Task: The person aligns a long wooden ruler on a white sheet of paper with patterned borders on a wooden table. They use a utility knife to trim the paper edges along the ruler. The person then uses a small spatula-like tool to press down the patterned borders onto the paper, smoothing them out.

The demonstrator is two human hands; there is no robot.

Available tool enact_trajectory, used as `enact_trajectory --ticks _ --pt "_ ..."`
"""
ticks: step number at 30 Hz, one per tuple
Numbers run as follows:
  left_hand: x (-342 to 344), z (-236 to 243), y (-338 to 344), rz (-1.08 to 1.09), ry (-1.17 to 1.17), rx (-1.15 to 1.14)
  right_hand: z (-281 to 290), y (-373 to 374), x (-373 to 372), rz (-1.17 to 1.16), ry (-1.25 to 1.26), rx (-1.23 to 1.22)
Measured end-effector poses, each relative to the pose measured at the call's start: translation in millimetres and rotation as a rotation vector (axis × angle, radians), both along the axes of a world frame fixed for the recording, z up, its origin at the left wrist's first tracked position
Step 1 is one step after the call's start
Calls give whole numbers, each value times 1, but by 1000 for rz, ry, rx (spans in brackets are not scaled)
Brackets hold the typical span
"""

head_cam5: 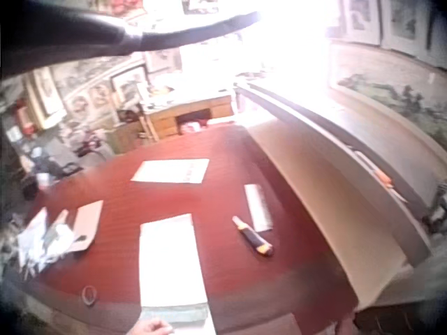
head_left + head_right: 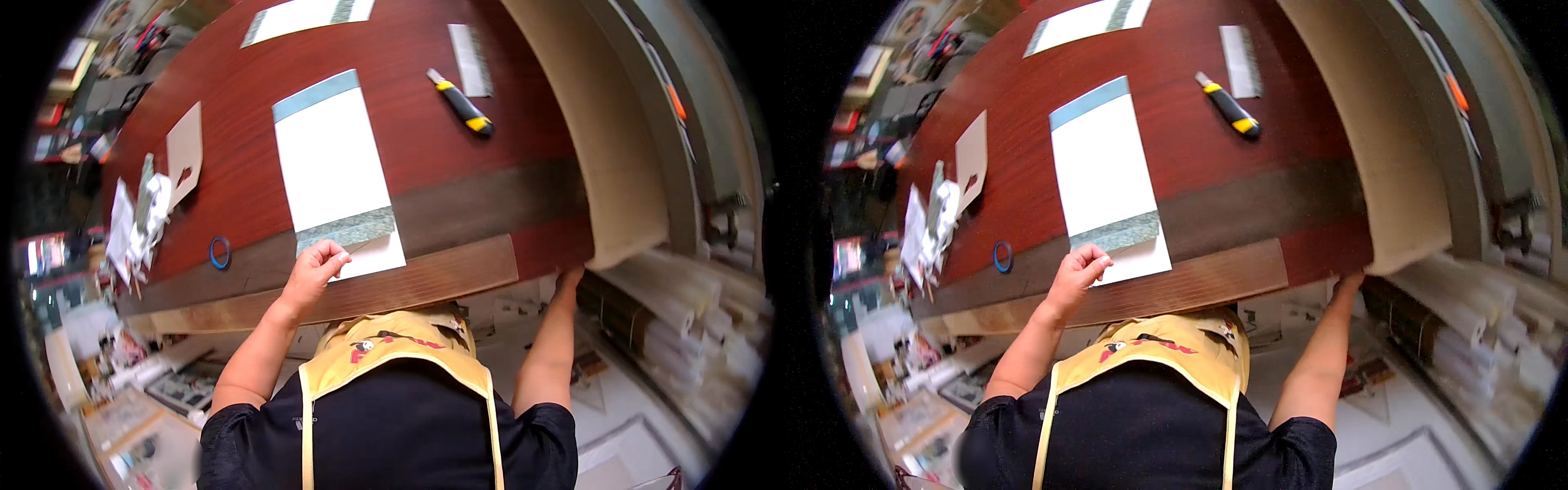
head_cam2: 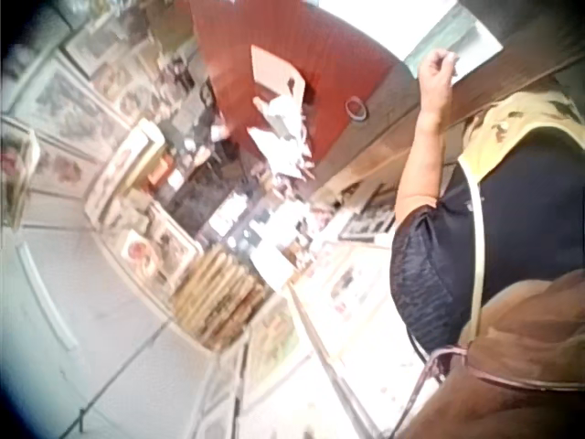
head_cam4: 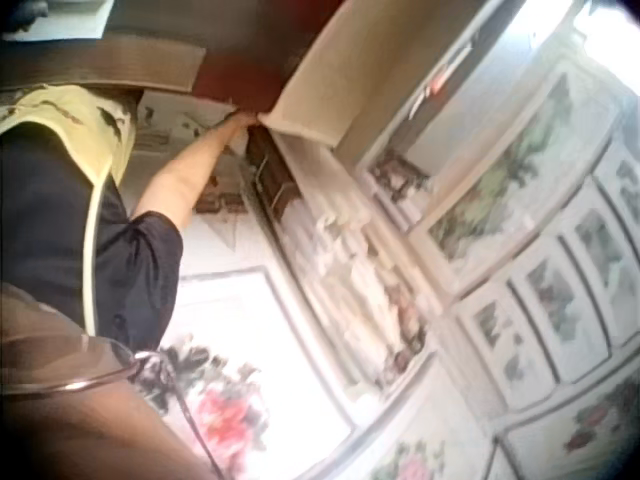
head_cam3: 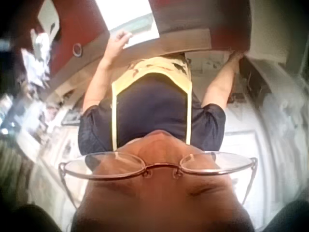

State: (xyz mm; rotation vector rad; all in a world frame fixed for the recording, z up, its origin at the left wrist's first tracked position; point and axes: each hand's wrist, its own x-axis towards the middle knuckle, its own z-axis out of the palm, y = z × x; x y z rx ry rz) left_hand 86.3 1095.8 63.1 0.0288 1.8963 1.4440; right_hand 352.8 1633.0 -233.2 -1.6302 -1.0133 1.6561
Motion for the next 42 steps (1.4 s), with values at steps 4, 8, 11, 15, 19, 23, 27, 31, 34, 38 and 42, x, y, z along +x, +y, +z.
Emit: enact_trajectory --ticks 4,8,11,15,19,23,27,31,34,38,42 --pt "4 3 -28 111 120 -107 -23 10 -33 -148 344 -377" --pt "0 0 -33 -155 665 -443 -29 29 -34 -103 339 -407" --pt "5 -20 -28 -304 841 -557 -32 33 -39 -42 335 -446" --pt "3 -60 -21 -371 720 -466 -30 39 -10 -22 392 -443" --pt "7 -65 -26 -397 758 -446 -20 36 32 96 554 -464" --pt "-11 -58 -12 -310 878 -381 43 -7 77 63 446 -415" --pt "-46 -67 14 -227 873 -269 137 -87 93 59 169 -97" --pt "-59 -91 32 -231 760 -234 218 -158 37 228 121 158" --pt "-68 -102 30 -225 676 -128 249 -192 -30 480 242 129" --pt "-64 -87 29 -65 234 149 254 -235 -103 657 347 -29" --pt "-66 -70 21 55 -245 403 256 -260 -144 835 348 -52"
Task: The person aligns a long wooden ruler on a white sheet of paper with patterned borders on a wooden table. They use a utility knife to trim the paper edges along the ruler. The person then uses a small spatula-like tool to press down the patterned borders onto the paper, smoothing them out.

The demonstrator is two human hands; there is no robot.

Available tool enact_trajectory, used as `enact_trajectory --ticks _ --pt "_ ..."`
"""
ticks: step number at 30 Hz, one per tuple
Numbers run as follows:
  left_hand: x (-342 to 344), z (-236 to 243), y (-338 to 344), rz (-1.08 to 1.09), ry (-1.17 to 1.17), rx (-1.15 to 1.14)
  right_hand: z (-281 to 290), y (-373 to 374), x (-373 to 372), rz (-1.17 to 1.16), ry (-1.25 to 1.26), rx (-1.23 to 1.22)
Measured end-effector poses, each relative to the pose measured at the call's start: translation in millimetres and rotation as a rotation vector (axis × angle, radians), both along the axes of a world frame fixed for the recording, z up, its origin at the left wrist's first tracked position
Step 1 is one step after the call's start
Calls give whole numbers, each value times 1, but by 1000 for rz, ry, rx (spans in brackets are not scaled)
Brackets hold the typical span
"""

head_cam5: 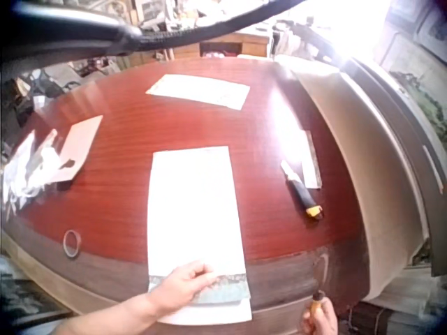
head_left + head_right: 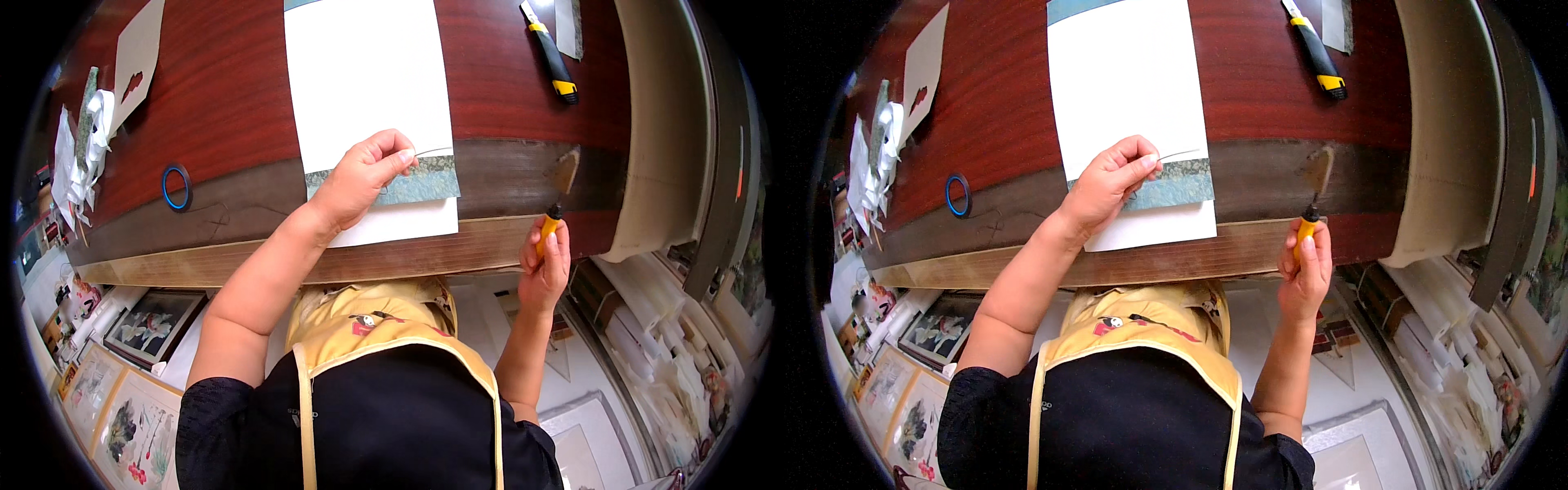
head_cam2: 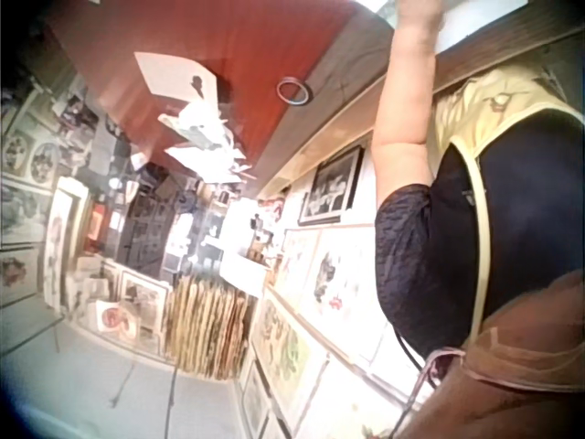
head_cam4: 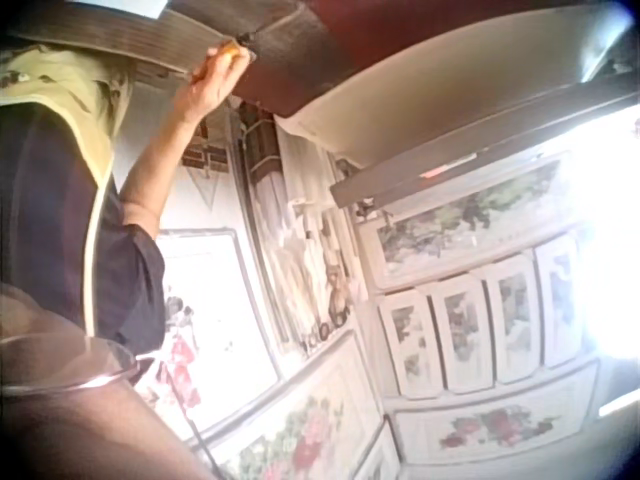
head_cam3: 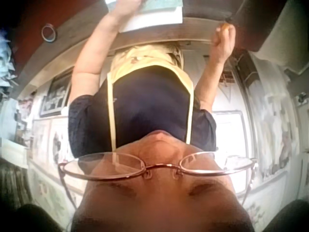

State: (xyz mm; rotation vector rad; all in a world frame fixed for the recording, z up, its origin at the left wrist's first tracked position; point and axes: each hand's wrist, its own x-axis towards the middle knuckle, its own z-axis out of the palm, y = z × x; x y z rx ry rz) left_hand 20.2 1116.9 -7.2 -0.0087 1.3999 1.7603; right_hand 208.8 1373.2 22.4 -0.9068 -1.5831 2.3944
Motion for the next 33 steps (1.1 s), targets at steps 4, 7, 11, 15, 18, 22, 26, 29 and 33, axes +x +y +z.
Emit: enact_trajectory --ticks 4,7,11,15,18,22,26,29,33 --pt "-3 8 -7 -2 -237 84 -2 -7 -12 29 -7 -54" --pt "-1 10 -5 -2 -228 114 -2 -8 -14 3 -33 -75" --pt "4 18 0 -23 -156 141 1 -19 -31 -5 -113 -24" --pt "10 21 4 -64 -110 137 7 -42 -65 42 -136 -76" --pt "14 24 7 -105 -33 108 12 -52 -85 63 -163 -188" --pt "13 20 2 -210 186 -19 9 -60 -90 42 -103 -129" --pt "17 33 15 -120 1100 -574 12 -61 -91 45 -116 -6" --pt "21 35 25 -133 1099 -455 11 -61 -90 90 -99 75" --pt "19 21 23 -212 944 -380 6 -63 -89 125 -67 152"
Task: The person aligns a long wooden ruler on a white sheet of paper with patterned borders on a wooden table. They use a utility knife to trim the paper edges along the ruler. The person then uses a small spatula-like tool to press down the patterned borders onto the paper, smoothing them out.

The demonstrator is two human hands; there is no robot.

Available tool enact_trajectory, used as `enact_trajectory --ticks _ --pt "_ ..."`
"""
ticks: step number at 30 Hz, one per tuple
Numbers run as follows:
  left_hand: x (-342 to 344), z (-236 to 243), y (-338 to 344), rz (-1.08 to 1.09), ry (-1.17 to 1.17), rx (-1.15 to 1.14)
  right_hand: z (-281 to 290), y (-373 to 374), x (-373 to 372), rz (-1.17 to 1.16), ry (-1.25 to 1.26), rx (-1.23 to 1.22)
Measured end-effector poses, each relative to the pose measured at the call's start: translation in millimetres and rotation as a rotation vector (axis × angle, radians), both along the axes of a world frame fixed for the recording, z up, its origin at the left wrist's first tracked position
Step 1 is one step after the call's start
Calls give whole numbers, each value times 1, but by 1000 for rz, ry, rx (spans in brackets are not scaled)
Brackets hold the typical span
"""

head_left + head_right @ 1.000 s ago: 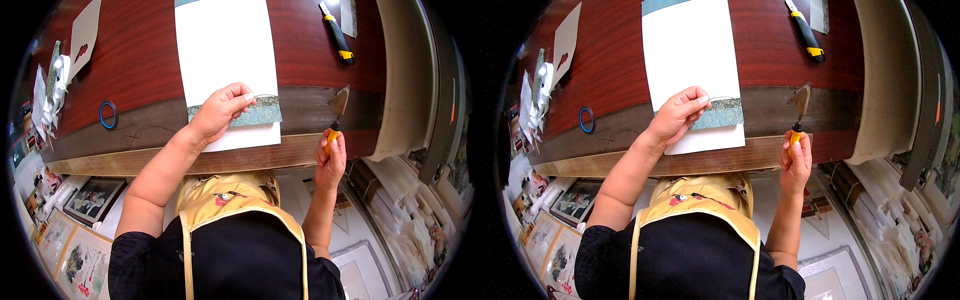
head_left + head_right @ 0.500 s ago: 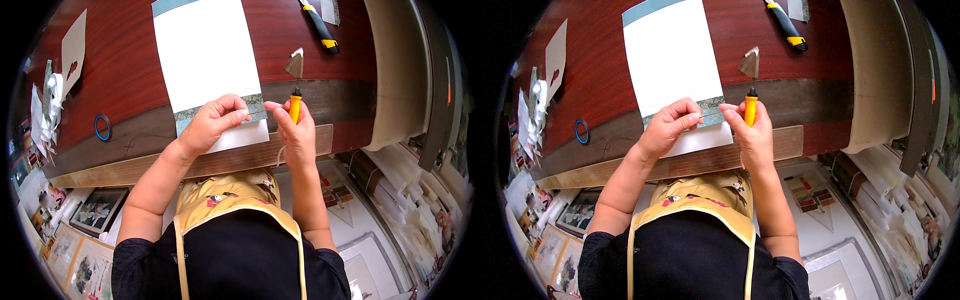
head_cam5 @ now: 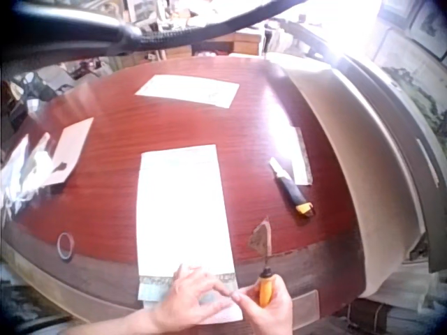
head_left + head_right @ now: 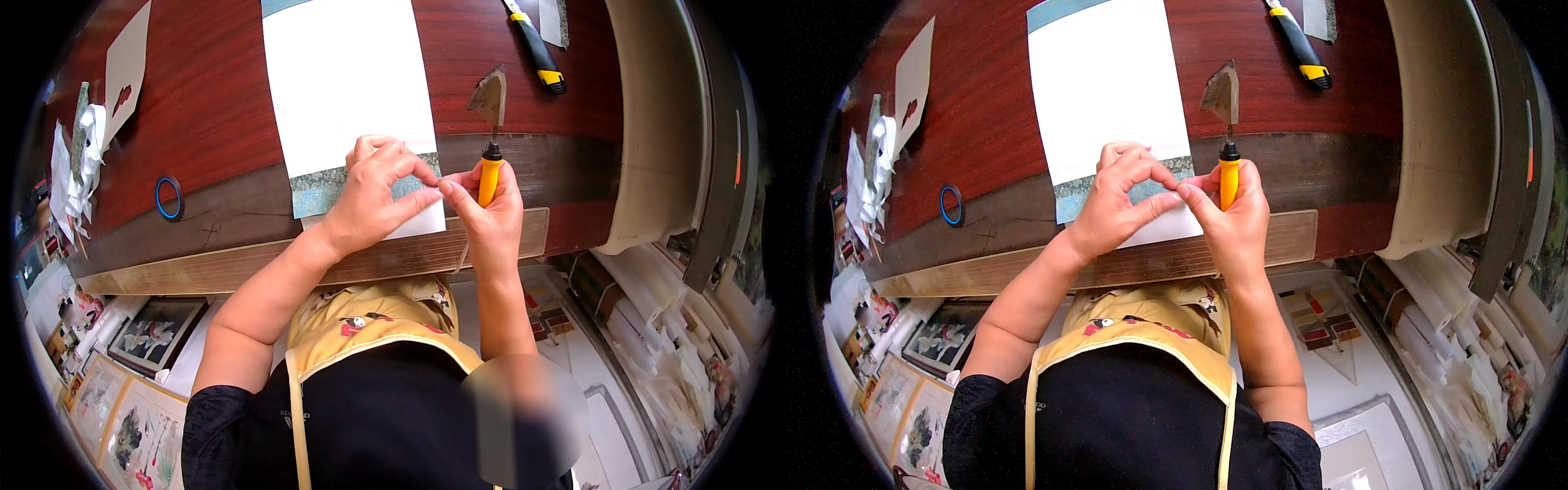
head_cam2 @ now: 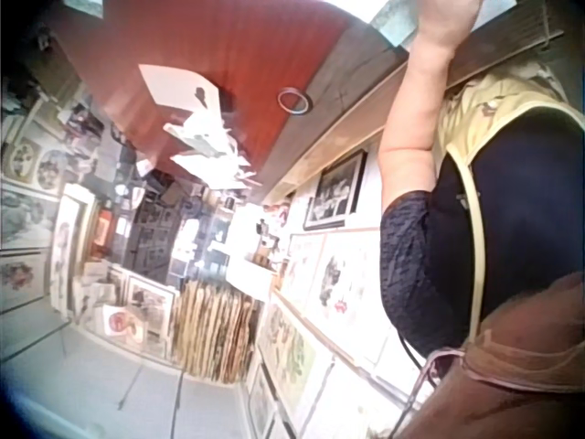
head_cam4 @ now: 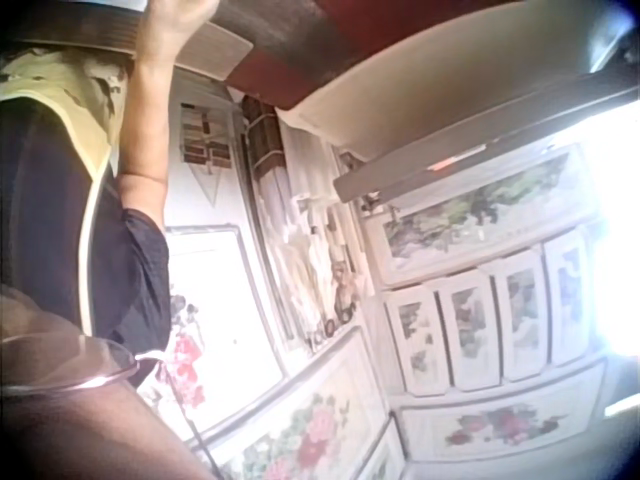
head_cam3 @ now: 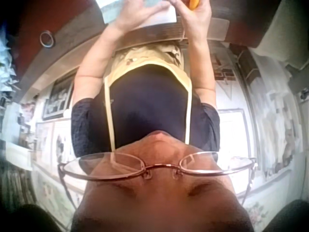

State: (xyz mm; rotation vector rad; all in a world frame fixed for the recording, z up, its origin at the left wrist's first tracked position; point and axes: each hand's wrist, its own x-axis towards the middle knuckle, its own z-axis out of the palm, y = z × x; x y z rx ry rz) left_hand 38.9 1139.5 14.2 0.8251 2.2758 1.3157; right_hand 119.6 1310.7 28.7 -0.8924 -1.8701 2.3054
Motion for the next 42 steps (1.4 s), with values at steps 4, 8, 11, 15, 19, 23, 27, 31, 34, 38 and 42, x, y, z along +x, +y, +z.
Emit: enact_trajectory --ticks 4,8,11,15,19,23,27,31,34,38,42 --pt "-3 -9 1 86 -90 -68 -7 4 1 5 -42 131" --pt "-4 -33 11 191 106 -258 -15 18 10 -42 -72 396" --pt "-2 -49 19 208 116 -313 -20 28 25 -72 -85 420" --pt "-2 -53 26 241 138 -362 -19 38 44 -15 -138 521" --pt "-3 -57 27 260 172 -360 -14 40 55 -6 -164 518" --pt "-4 -57 27 266 187 -370 -11 45 64 46 -190 513" --pt "-5 -56 28 249 198 -405 -9 48 68 77 -219 522" --pt "-4 -56 28 256 180 -395 -7 49 69 120 -254 631" --pt "-4 -56 28 264 176 -386 -3 50 72 192 -273 720" --pt "-3 -57 28 274 188 -372 -7 50 73 264 -130 942" --pt "-3 -57 29 270 196 -387 0 48 68 322 -154 1014"
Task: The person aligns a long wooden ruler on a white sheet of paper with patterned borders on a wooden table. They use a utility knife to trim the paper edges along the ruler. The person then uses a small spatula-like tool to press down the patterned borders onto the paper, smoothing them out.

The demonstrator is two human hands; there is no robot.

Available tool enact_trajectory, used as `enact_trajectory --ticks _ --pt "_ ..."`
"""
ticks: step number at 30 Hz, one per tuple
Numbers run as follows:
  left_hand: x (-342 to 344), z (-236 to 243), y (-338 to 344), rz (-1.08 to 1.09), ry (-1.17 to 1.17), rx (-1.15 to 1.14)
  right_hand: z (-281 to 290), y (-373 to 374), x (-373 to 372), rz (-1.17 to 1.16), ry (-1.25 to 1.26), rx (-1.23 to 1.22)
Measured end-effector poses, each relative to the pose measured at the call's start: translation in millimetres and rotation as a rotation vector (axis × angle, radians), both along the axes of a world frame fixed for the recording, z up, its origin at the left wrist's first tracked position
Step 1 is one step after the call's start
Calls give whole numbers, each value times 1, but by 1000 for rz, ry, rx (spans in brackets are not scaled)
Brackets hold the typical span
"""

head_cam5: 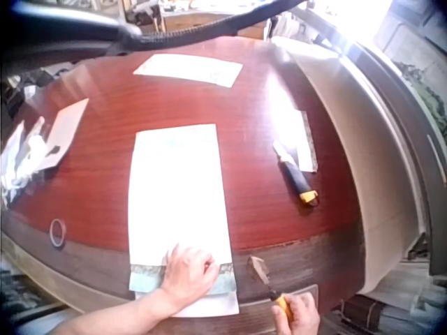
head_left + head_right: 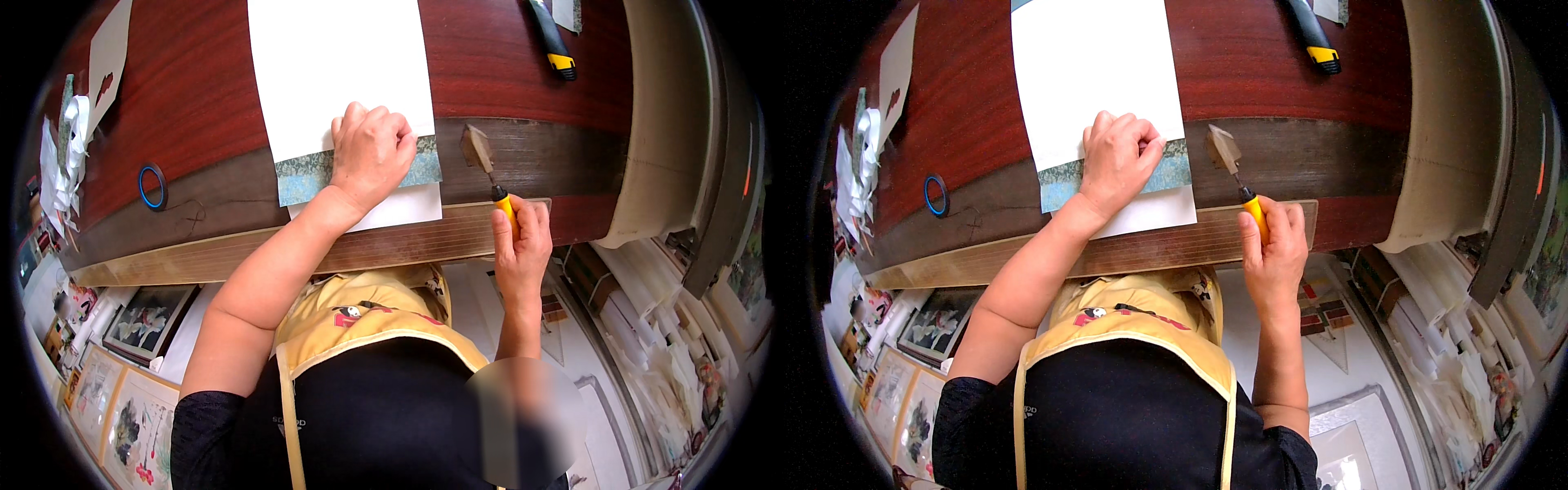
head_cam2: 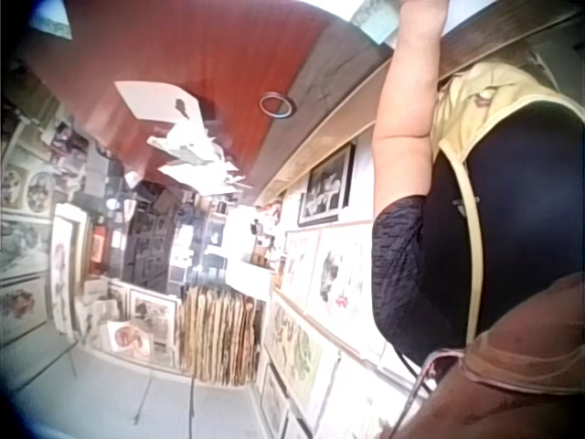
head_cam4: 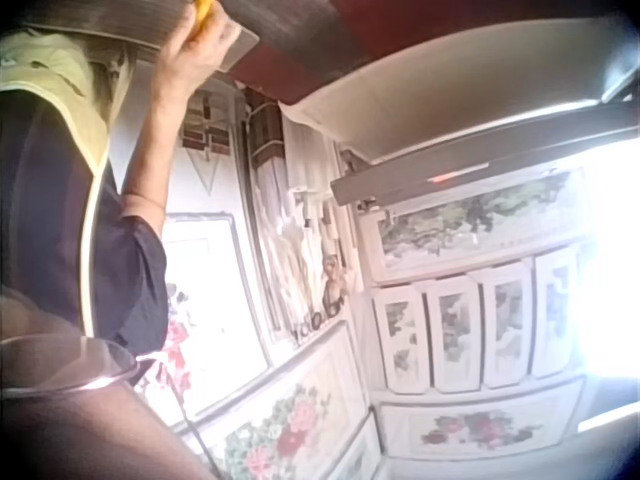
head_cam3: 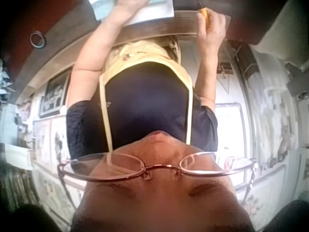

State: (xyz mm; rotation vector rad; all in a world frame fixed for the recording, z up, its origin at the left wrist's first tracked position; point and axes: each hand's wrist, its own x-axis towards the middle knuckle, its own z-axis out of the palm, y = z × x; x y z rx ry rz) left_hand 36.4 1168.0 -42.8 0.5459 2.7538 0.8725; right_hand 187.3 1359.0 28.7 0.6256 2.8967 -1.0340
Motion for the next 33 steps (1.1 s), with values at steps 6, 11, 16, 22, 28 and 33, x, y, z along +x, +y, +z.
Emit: enact_trajectory --ticks 6,11,16,22,28,33 --pt "0 1 1 2 -5 9 5 -8 -13 12 56 -22" --pt "0 4 1 11 -8 18 6 -9 -20 104 40 55" --pt "2 -1 1 0 26 19 4 -9 -22 112 4 194" --pt "10 -28 -2 -8 54 117 3 -2 -19 109 118 118" --pt "11 -31 -3 -61 124 64 2 -10 -25 160 33 172" --pt "7 -25 -6 -265 499 17 3 -11 -27 173 16 193"
